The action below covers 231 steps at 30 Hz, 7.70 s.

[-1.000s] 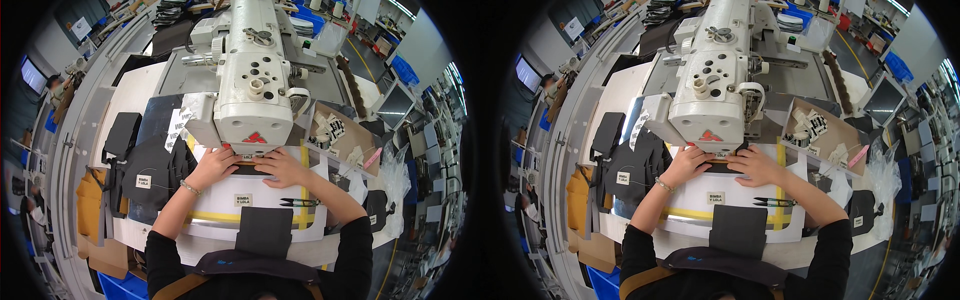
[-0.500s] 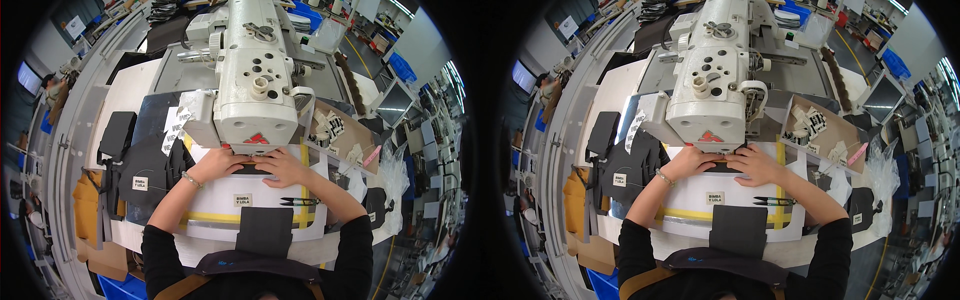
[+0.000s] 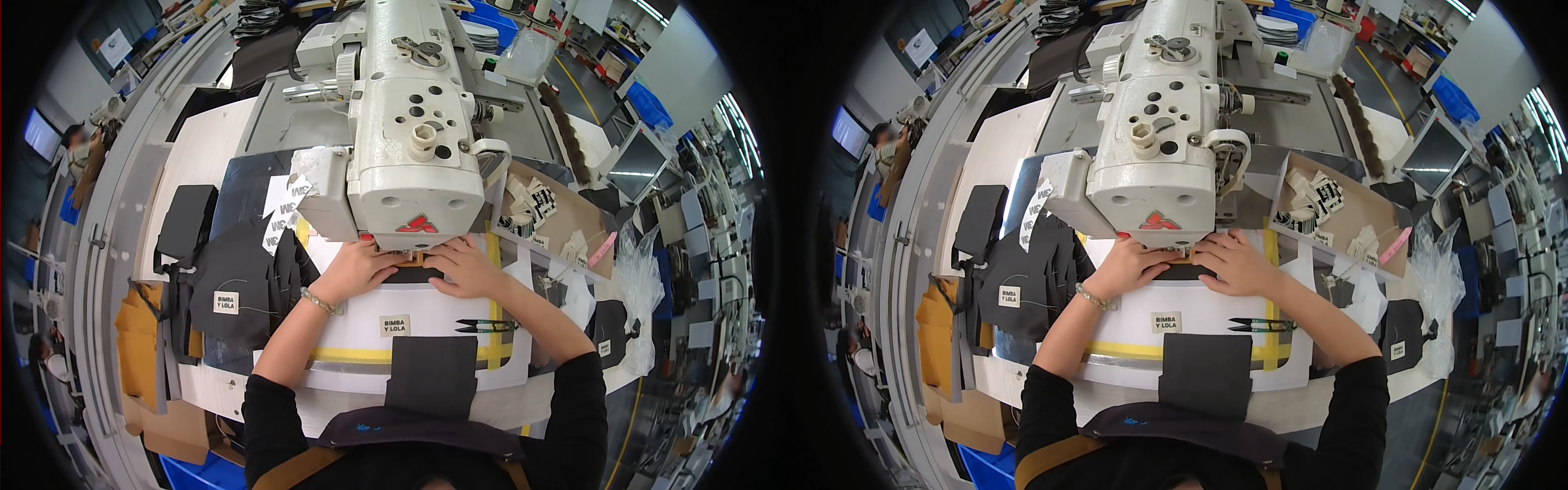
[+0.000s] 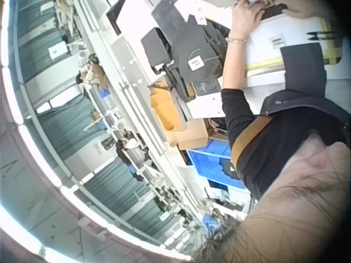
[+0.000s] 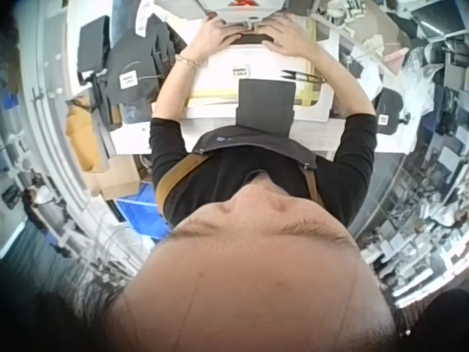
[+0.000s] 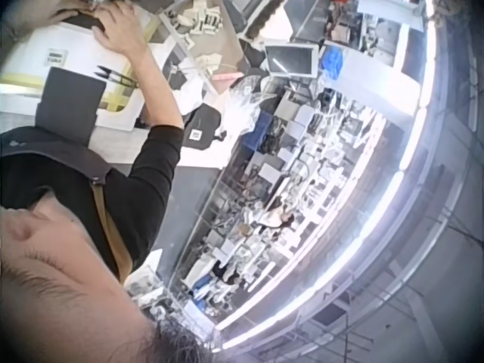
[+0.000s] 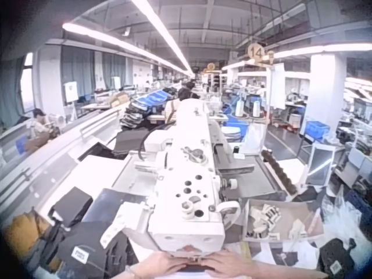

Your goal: The person sews white rectangular labels onto black fabric pieces using an industrial sewing machine. They place a label on a fabric piece, guide it under the needle, sew it in place, and then cut the thread with scissors. This process is repeated for multiple fabric pieces.

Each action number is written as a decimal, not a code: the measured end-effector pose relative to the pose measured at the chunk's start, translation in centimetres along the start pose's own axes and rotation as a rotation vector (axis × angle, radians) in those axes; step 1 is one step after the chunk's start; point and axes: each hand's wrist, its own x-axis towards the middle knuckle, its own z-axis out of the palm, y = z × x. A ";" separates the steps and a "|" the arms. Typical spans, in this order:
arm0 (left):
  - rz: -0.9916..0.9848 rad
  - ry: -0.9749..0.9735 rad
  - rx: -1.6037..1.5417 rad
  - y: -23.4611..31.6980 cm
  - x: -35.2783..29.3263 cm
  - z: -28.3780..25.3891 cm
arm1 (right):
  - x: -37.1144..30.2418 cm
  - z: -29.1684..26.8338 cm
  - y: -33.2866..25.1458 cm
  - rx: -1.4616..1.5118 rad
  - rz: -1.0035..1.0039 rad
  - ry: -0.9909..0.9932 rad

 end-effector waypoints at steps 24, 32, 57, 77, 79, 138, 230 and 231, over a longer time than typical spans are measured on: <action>-0.337 0.103 -0.186 -0.7 -1.1 -0.3 | -8.7 -7.5 -9.3 0.123 0.562 -0.293; -0.155 0.029 -0.069 -0.7 -1.6 -0.2 | -3.2 -5.9 -6.7 0.096 0.595 -0.155; 0.033 0.023 0.191 -0.1 -1.5 -0.1 | 4.4 -4.5 -2.6 0.301 0.644 -0.189; 0.032 -0.001 0.188 -0.4 -1.6 0.2 | 4.8 -3.5 -2.5 0.217 0.658 -0.304; 0.036 0.008 0.177 -0.4 -1.4 0.3 | 4.2 -3.3 -2.2 0.256 0.644 -0.250; 0.053 -0.211 0.048 -1.8 1.0 -0.4 | 1.0 -1.0 -3.2 0.409 0.753 0.120; -0.070 -0.271 -0.103 -0.6 1.2 -1.2 | 0.6 2.1 1.7 0.079 0.055 0.009; -0.106 -0.304 -0.112 -0.5 1.3 -1.2 | 0.6 2.3 1.6 0.076 0.057 0.004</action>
